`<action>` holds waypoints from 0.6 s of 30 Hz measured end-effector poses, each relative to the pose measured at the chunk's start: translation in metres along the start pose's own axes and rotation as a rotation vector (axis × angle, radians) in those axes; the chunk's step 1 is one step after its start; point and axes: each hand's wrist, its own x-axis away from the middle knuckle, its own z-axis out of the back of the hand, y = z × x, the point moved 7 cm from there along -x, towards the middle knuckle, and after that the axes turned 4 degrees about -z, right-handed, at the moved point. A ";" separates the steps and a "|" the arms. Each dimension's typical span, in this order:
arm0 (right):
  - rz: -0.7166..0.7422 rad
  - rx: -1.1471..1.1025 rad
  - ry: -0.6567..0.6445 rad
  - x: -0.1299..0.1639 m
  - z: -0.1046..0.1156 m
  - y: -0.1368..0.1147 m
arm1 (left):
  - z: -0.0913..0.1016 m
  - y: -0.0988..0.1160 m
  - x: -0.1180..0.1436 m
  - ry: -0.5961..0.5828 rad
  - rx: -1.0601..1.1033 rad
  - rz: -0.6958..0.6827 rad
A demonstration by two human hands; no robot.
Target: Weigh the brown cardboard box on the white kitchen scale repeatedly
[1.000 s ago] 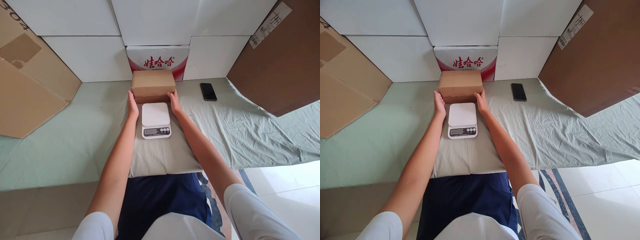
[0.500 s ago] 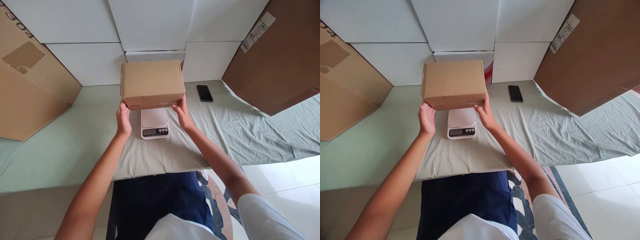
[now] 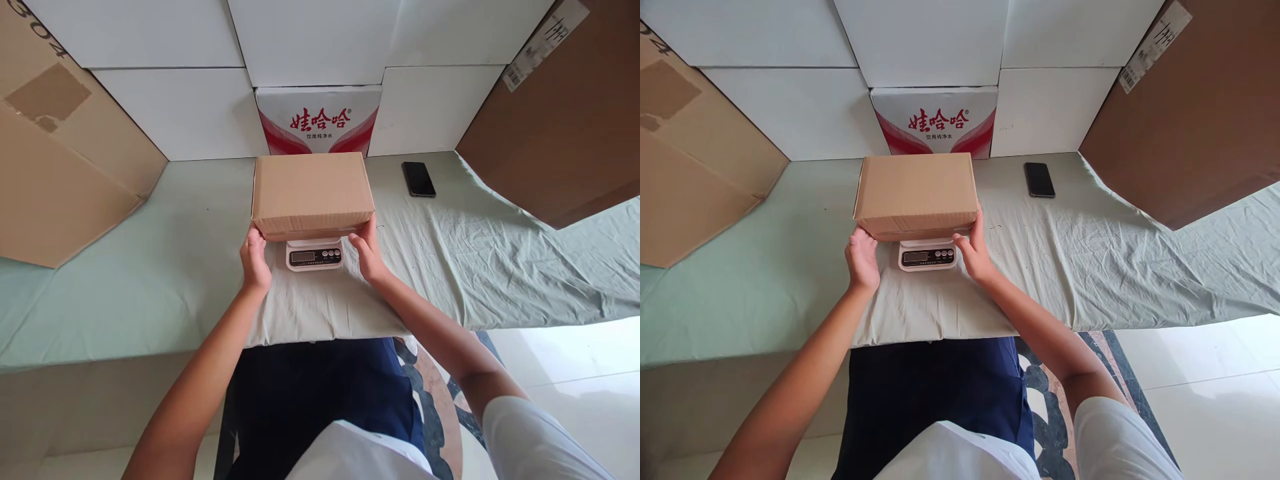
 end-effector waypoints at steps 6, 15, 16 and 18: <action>-0.005 0.017 0.012 0.001 -0.001 0.000 | 0.001 -0.003 0.001 -0.013 -0.036 0.007; -0.040 0.004 0.021 -0.001 -0.001 -0.005 | 0.001 -0.006 -0.003 -0.010 -0.072 0.014; -0.040 0.005 0.019 -0.001 -0.001 -0.005 | 0.001 -0.006 -0.003 -0.010 -0.071 0.012; -0.037 0.000 0.014 0.000 -0.001 -0.005 | 0.002 -0.005 -0.003 -0.014 -0.071 0.004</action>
